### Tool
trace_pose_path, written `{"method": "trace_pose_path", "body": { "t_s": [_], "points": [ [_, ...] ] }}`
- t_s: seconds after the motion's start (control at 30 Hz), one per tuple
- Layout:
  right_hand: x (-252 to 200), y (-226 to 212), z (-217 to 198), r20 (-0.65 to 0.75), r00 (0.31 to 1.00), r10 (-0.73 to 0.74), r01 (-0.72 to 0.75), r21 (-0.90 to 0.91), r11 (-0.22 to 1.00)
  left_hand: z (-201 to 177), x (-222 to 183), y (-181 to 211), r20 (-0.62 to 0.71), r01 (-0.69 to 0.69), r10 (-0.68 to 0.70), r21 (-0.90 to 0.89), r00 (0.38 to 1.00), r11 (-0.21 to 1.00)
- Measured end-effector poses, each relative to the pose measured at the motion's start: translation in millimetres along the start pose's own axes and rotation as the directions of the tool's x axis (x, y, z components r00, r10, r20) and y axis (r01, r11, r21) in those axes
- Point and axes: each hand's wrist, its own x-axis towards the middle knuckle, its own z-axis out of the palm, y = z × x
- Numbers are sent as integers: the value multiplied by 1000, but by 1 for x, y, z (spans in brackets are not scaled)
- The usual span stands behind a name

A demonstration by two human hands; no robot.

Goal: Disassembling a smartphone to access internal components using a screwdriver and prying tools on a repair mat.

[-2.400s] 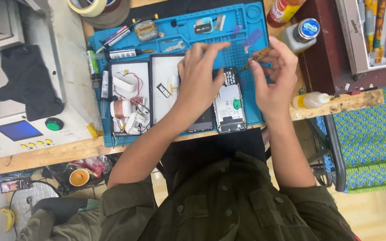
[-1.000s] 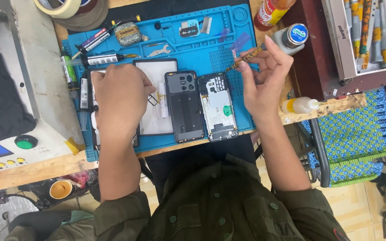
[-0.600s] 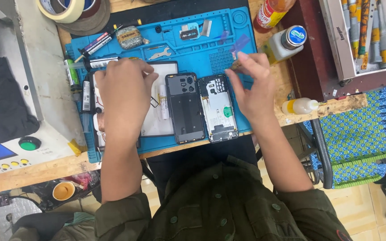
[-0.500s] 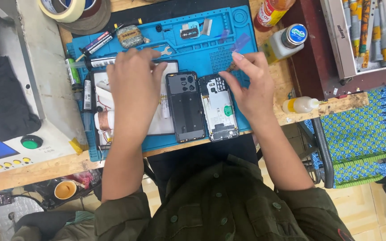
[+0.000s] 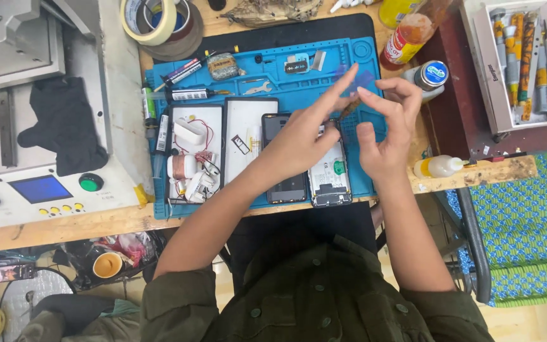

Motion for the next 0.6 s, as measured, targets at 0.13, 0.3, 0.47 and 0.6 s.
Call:
{"method": "trace_pose_path", "body": {
  "t_s": [0.13, 0.3, 0.47, 0.6],
  "points": [
    [0, -1, 2, -32, 999, 31, -32, -41, 999, -8, -1, -9, -83, 60, -57, 35, 995, 998],
    [-2, -1, 3, -9, 1000, 25, -26, -36, 999, 6, -1, -8, -61, 38, -31, 113, 998, 993],
    [-4, 4, 3, -14, 1000, 6, -6, -35, 999, 6, -3, -2, -84, 57, -46, 140, 995, 989],
    [-4, 1, 4, -2, 1000, -1, 1, -37, 999, 9, -6, -5, -89, 35, -20, 166, 996, 985]
  ]
}}
